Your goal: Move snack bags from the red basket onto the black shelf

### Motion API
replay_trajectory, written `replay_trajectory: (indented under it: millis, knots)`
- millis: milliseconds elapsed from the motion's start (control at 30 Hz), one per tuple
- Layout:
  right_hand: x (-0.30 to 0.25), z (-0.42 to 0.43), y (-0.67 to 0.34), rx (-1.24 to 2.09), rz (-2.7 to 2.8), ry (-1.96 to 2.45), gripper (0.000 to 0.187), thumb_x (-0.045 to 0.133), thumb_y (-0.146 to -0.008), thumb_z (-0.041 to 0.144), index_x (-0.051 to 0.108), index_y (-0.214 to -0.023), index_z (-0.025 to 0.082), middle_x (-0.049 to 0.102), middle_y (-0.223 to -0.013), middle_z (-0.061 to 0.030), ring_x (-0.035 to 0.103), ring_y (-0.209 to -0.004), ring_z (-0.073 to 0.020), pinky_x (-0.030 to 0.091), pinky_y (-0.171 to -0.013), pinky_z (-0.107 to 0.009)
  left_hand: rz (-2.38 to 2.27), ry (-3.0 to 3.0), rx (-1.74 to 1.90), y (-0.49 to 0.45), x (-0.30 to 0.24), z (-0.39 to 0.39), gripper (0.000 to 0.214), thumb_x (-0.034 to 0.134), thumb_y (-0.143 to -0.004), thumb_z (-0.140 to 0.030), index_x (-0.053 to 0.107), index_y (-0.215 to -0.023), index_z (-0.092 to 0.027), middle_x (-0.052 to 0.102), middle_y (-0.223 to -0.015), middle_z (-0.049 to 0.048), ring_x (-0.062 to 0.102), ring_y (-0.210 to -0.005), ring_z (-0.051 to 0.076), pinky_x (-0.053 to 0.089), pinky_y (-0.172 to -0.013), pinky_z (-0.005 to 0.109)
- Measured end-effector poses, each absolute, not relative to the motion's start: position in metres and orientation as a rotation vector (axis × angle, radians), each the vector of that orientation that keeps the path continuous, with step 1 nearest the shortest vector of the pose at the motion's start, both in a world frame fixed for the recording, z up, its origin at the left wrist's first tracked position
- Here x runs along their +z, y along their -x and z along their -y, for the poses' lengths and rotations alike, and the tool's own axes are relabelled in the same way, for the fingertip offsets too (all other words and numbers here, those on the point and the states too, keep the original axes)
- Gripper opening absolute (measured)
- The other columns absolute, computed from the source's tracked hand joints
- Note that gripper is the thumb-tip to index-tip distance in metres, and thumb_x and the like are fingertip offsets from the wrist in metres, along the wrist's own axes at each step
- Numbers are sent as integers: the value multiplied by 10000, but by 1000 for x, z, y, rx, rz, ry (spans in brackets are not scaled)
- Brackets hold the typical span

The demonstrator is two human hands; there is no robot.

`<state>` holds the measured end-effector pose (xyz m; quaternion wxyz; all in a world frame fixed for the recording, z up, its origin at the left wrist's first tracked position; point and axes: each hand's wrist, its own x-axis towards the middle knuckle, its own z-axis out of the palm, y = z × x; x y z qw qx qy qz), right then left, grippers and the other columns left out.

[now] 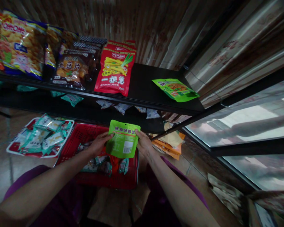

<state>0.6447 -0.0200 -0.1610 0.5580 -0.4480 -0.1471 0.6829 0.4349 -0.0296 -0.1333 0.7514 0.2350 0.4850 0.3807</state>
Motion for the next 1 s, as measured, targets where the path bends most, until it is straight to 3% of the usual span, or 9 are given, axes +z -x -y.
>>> replay_trajectory:
  millis: [300,567,800,1000]
  knots:
    - [-163,20,-642,1693,393,1108,261,824,-572,296,673,-743,169,741,-710,-45,706,-806,-239,572,-758,-362,-1130,-543,837,-433,-137,21,415,816,-548,-388,697,-878,-165,720,-777,25,629,-631,148,490,-610,267]
    - [-156,25,-639,1761,487,1112,300,815,-594,358,683,-796,179,751,-829,-50,697,-848,-221,567,-752,-327,-1257,-495,938,-433,-147,19,315,776,-575,-372,669,-789,-167,671,-623,-14,577,-499,128,422,-459,224]
    - [-157,42,-643,2023,536,1171,357,805,-609,246,669,-932,183,743,-870,-24,698,-781,-171,572,-698,-298,-1328,-341,1066,-423,-149,8,189,716,-676,-324,640,-773,-180,679,-651,-5,610,-534,147,463,-513,251]
    - [-169,46,-642,1907,426,1306,238,758,-648,157,676,-871,175,743,-793,-23,697,-710,-147,565,-700,-268,-1189,-340,957,-420,-145,8,150,651,-747,-230,637,-876,-154,698,-735,33,631,-564,151,502,-559,268]
